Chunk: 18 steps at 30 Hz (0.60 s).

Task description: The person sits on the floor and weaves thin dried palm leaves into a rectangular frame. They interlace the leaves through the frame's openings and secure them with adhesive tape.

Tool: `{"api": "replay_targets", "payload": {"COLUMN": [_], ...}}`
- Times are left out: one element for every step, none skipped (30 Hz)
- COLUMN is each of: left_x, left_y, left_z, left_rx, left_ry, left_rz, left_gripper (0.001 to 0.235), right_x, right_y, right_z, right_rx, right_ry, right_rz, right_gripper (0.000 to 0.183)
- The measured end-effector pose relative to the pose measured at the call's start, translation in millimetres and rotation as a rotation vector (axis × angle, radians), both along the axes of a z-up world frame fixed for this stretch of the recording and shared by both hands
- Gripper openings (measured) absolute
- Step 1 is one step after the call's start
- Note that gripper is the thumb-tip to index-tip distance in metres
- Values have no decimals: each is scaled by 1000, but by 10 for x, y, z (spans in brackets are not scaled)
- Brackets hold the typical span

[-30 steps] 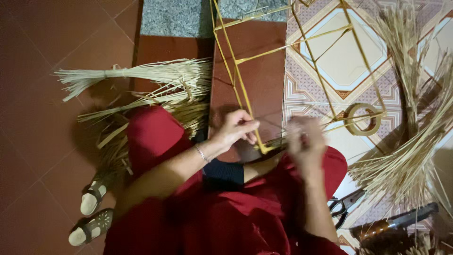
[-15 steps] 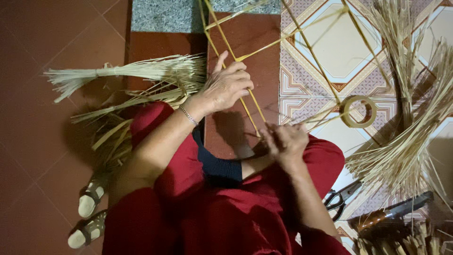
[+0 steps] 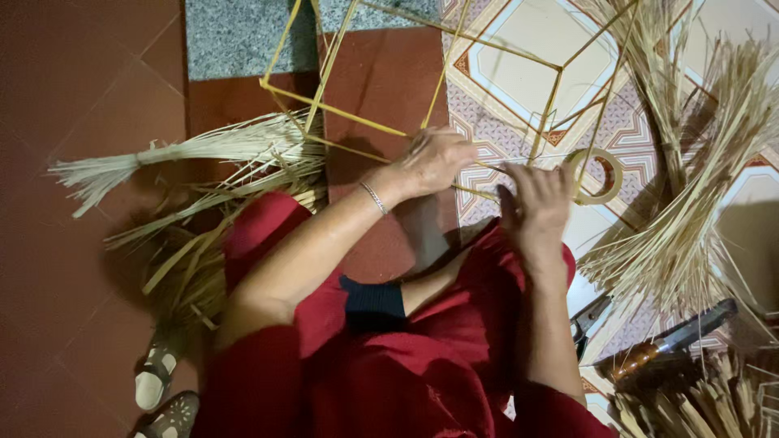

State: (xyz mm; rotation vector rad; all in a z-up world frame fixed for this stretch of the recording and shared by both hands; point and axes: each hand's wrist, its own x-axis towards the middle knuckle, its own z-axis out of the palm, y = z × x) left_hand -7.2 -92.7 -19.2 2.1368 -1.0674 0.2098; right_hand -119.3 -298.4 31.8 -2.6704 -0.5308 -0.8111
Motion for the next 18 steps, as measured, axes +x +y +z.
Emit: {"api": "replay_targets", "payload": {"left_x": [10, 0, -13, -23, -41, -52, -66, -77, -85, -84, -67, -54, -50, -37, -16, 38, 98, 122], "left_y": [-58, -107, -147, -193, -237, -272, -313, -347, -363, -366, -351, -335, -284, -172, -52, 67, 186, 288], "left_z": [-17, -32, -41, -42, -37, -24, -4, 23, 57, 98, 146, 196, 239, 278, 315, 352, 378, 386], "left_rx": [12, 25, 38, 48, 58, 68, 24, -20, -64, -129, -192, -256, -302, -348, -393, -324, -256, -187], "left_ry": [-14, -29, -42, 5, 53, 102, 95, 89, 83, 139, 193, 248, 270, 292, 311, 182, 57, -68], "left_rz": [1, 2, 8, 7, 7, 7, 4, 2, -1, 4, 9, 15, 18, 21, 19, 70, 117, 164], "left_gripper": [9, 6, 6, 7, 9, 12, 8, 5, 7, 19, 33, 47, 41, 34, 27, 17, 7, 3], "right_x": [28, 50, 76, 109, 141, 173, 201, 229, 250, 263, 281, 299, 300, 304, 328, 357, 367, 382], "right_y": [38, 73, 100, 120, 133, 140, 127, 107, 89, 74, 62, 48, 39, 25, 4, -24, -60, -90], "right_z": [-25, -50, -71, -90, -107, -123, -135, -144, -153, -162, -172, -180, -191, -198, -201, -199, -196, -195], "right_rx": [60, 119, 179, 202, 225, 247, 252, 257, 262, 252, 244, 236, 238, 240, 241, 240, 236, 233], "right_ry": [28, 56, 86, 68, 52, 36, 55, 75, 96, 86, 75, 64, 72, 81, 85, 97, 112, 126], "right_rz": [2, 4, 10, 21, 31, 42, 15, -12, -39, -37, -35, -32, -63, -94, -129, -128, -130, -133], "right_gripper": [29, 26, 24, 22, 21, 19, 17, 16, 14, 11, 9, 10, 12, 15, 19, 21, 23, 26]}}
